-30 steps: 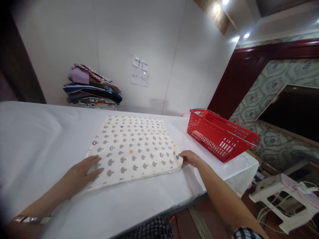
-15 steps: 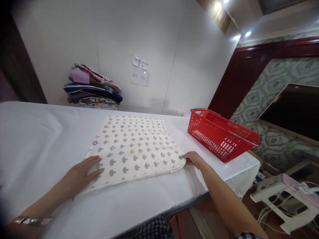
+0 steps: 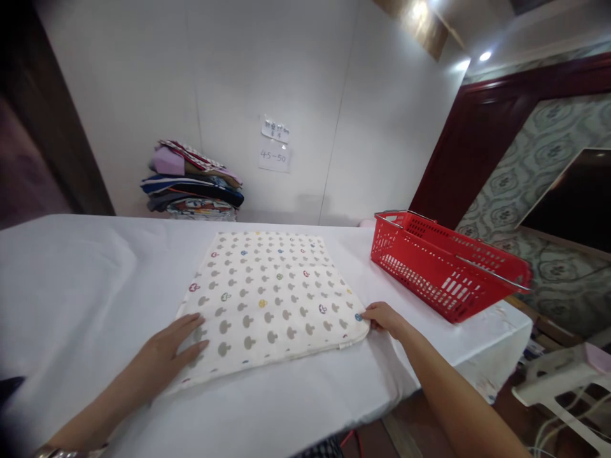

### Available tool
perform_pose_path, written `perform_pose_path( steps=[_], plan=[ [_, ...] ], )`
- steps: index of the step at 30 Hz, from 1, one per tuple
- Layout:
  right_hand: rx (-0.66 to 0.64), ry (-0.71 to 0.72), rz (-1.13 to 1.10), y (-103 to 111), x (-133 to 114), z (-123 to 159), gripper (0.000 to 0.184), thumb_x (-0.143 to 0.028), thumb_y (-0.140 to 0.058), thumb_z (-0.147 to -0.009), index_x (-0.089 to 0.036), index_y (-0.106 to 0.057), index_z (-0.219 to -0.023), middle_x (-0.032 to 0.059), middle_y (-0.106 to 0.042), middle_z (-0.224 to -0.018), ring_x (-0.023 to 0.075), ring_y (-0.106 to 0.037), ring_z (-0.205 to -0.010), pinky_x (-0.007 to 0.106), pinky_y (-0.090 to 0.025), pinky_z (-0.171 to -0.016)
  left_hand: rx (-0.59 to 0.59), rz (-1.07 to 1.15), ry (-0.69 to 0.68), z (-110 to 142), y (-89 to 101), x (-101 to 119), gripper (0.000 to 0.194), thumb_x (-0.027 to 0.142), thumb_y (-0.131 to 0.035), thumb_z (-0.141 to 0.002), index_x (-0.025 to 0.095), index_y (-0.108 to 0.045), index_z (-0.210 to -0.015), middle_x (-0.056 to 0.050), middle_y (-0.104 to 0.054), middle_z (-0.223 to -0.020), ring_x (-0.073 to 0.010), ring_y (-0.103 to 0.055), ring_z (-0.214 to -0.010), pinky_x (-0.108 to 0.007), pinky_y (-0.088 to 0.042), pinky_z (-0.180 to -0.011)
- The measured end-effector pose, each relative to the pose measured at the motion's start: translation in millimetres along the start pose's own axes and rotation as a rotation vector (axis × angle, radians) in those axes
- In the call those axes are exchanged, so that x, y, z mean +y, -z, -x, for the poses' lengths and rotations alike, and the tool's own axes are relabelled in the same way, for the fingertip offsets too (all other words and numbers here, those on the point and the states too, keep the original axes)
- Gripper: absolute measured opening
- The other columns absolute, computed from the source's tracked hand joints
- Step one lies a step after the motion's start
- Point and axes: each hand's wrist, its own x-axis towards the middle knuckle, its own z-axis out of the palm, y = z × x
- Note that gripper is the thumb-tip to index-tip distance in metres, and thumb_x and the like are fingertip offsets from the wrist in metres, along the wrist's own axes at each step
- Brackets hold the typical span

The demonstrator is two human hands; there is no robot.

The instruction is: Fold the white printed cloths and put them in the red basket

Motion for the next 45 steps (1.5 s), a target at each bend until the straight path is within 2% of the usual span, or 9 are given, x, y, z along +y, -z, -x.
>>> perform_pose_path(
  steps=[5,12,19,24,29,32,38,45],
  plan=[
    [-0.002,0.003,-0.01,-1.4,0.3,0.4,0.023,-0.035,-0.068,-0.062,-0.018,-0.052,-0.061,-0.0043,-0.046,-0.041,0.0075,-0.039,-0.039,0.02,-0.022,-0.038,0.003,-0.004,-0.01,1.1,-0.2,-1.5,0.053,0.051,-0.045,-0.079,0.019,-0.06,-0.118,-0.006,-0.054,-0.13,-0.0258,-0.05,-0.12,-0.039,-0.041,-0.102],
    [-0.065,-0.034,0.188,-0.2,-6.0,-8.3,0.021,-0.032,-0.071,-0.059,-0.018,-0.056,-0.061,-0.0011,-0.053,-0.045,0.011,-0.048,-0.042,0.022,-0.036,-0.041,0.006,-0.003,-0.028,2.6,-4.0,-7.1,0.05,0.05,-0.045,-0.08,0.021,-0.061,-0.118,-0.006,-0.055,-0.13,-0.0257,-0.049,-0.121,-0.042,-0.042,-0.1],
    [-0.194,-0.02,-0.088,8.5,-17.8,-19.0,0.026,-0.032,-0.071,-0.061,-0.016,-0.066,-0.08,0.0049,-0.067,-0.073,0.0145,-0.06,-0.065,0.024,-0.047,-0.058,0.044,0.008,-0.032,4.6,-7.8,-11.6,0.049,0.051,-0.046,-0.079,0.023,-0.061,-0.117,-0.005,-0.055,-0.13,-0.0254,-0.05,-0.121,-0.041,-0.043,-0.1],
    [-0.256,-0.054,-0.24,9.2,-18.9,-27.4,0.023,-0.036,-0.066,-0.068,-0.015,-0.066,-0.076,0.0065,-0.068,-0.076,0.0138,-0.061,-0.063,0.024,-0.047,-0.059,0.036,0.009,-0.046,4.7,-13.8,-17.7,0.05,0.052,-0.045,-0.08,0.024,-0.059,-0.12,-0.004,-0.054,-0.131,-0.0264,-0.048,-0.122,-0.044,-0.043,-0.1],
    [-0.239,-0.06,-0.313,1.7,-27.0,-37.9,0.018,-0.027,-0.052,-0.077,-0.017,-0.063,-0.068,0.0045,-0.068,-0.073,0.0134,-0.061,-0.064,0.023,-0.047,-0.062,0.03,0.006,-0.047,5.3,-17.5,-20.8,0.049,0.05,-0.044,-0.082,0.024,-0.058,-0.121,-0.005,-0.053,-0.132,-0.0261,-0.046,-0.124,-0.046,-0.041,-0.101],
    [-0.246,-0.039,-0.364,-1.8,-37.3,-45.4,0.015,-0.024,-0.05,-0.078,-0.018,-0.062,-0.071,0.004,-0.069,-0.075,0.0148,-0.063,-0.071,0.023,-0.048,-0.067,0.026,0.014,-0.046,5.5,-16.6,-21.0,0.048,0.049,-0.044,-0.082,0.024,-0.058,-0.12,-0.005,-0.052,-0.132,-0.0258,-0.046,-0.124,-0.046,-0.041,-0.1],
    [-0.215,0.002,-0.469,-8.4,-56.3,-68.9,0.01,-0.018,-0.053,-0.075,-0.018,-0.06,-0.082,0.003,-0.068,-0.075,0.0157,-0.064,-0.071,0.027,-0.05,-0.072,0.027,0.035,-0.009,4.6,-15.5,-20.2,0.047,0.048,-0.046,-0.079,0.025,-0.06,-0.118,-0.005,-0.054,-0.131,-0.0269,-0.048,-0.122,-0.047,-0.043,-0.098],
    [-0.264,0.009,-0.476,-21.2,-70.1,-91.7,0.004,-0.021,-0.058,-0.073,-0.018,-0.06,-0.071,0.0046,-0.068,-0.07,0.0195,-0.065,-0.073,0.03,-0.05,-0.073,0.056,0.03,-0.025,5.8,-17.3,-22.0,0.048,0.049,-0.047,-0.078,0.025,-0.06,-0.117,-0.005,-0.055,-0.129,-0.0269,-0.05,-0.12,-0.047,-0.044,-0.096]
  ],
)
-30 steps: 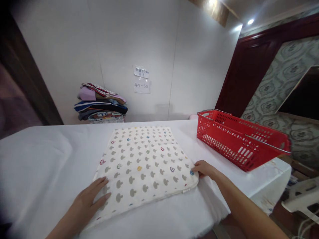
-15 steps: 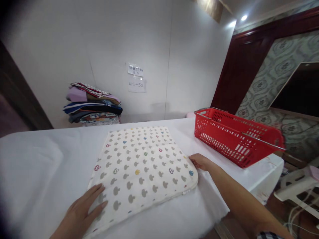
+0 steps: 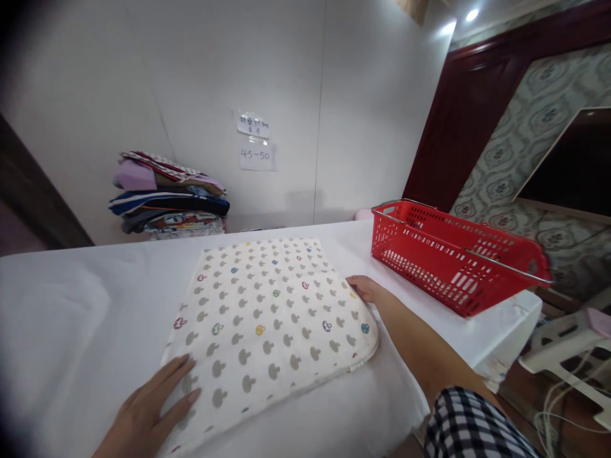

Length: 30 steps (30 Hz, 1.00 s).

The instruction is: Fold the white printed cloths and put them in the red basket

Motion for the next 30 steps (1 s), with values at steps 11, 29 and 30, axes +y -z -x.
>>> perform_pose_path(
  steps=[11,29,30],
  plan=[
    [0.123,0.03,0.041,2.4,7.0,-15.6,0.014,-0.03,-0.06,-0.075,-0.017,-0.061,-0.08,0.0065,-0.069,-0.076,0.0201,-0.065,-0.075,0.029,-0.05,-0.068,0.018,0.005,-0.021,-0.1,0.5,-1.5,0.046,0.05,-0.046,-0.079,0.027,-0.059,-0.117,-0.004,-0.055,-0.13,-0.0273,-0.051,-0.119,-0.047,-0.045,-0.096],
    [0.208,0.068,0.138,5.6,-3.9,-33.7,0.003,-0.02,-0.06,-0.072,-0.017,-0.06,-0.074,0.0025,-0.067,-0.065,0.0142,-0.062,-0.062,0.023,-0.049,-0.06,0.021,-0.032,-0.017,0.4,-0.1,-3.9,0.047,0.052,-0.046,-0.079,0.028,-0.061,-0.117,-0.003,-0.055,-0.129,-0.0251,-0.053,-0.117,-0.044,-0.048,-0.093],
    [0.192,0.075,0.136,4.2,-6.2,-35.8,0.003,-0.02,-0.059,-0.073,-0.017,-0.06,-0.073,0.0034,-0.067,-0.067,0.015,-0.063,-0.064,0.024,-0.05,-0.061,0.017,-0.029,-0.018,0.9,-0.9,-5.2,0.048,0.053,-0.047,-0.079,0.028,-0.06,-0.117,-0.003,-0.055,-0.13,-0.0249,-0.052,-0.118,-0.043,-0.047,-0.094]
  ],
)
